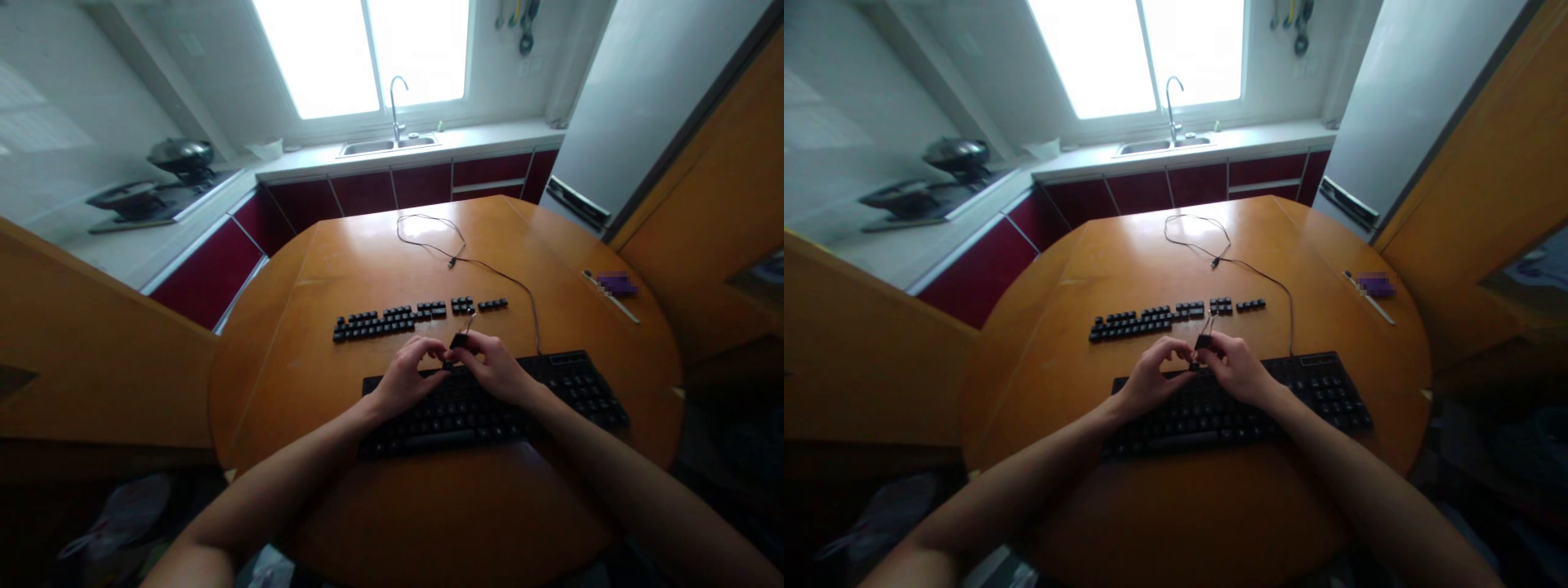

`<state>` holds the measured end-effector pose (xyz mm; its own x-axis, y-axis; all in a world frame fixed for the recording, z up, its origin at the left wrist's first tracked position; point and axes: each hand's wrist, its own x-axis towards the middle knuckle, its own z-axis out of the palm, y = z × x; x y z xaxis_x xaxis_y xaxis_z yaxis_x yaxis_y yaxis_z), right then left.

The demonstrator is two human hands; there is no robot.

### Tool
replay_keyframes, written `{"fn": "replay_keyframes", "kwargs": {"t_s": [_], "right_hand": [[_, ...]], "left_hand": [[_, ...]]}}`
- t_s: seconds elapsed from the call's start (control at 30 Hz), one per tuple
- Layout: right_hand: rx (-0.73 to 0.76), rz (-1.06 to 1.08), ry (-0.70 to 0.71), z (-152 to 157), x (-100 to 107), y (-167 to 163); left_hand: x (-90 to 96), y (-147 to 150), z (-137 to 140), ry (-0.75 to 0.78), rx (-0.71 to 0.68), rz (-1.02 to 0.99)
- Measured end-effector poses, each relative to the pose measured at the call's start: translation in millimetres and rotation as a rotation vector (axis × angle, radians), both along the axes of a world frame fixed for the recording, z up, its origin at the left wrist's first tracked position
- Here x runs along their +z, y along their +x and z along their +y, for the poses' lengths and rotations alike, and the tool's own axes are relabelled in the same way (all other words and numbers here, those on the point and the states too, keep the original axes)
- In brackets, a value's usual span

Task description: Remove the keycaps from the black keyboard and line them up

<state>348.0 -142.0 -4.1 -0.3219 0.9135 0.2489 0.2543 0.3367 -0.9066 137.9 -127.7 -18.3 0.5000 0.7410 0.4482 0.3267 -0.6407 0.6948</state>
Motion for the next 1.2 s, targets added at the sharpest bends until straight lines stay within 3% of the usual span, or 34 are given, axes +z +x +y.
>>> {"fn": "replay_keyframes", "kwargs": {"t_s": [0.3,0.5,0.67,0.83,1.03,1.2], "right_hand": [[-0.090,-0.017,-0.017,0,-3,-2],[-0.071,0.046,-0.073,0,5,0],[-0.301,0.151,-0.066,14,9,20],[-0.460,0.192,-0.041,26,9,37],[-0.407,0.192,-0.045,23,11,31],[-0.391,0.179,-0.055,22,9,30]], "left_hand": [[9.1,0,-6,0.251,0.027,0.237],[15.3,1,-7,0.143,0.042,0.157],[22.9,-2,25,0.133,0.157,0.135],[9.7,-10,63,0.180,0.290,0.293],[-11.8,-17,75,0.193,0.338,0.381],[-18.1,-23,83,0.184,0.354,0.397]]}}
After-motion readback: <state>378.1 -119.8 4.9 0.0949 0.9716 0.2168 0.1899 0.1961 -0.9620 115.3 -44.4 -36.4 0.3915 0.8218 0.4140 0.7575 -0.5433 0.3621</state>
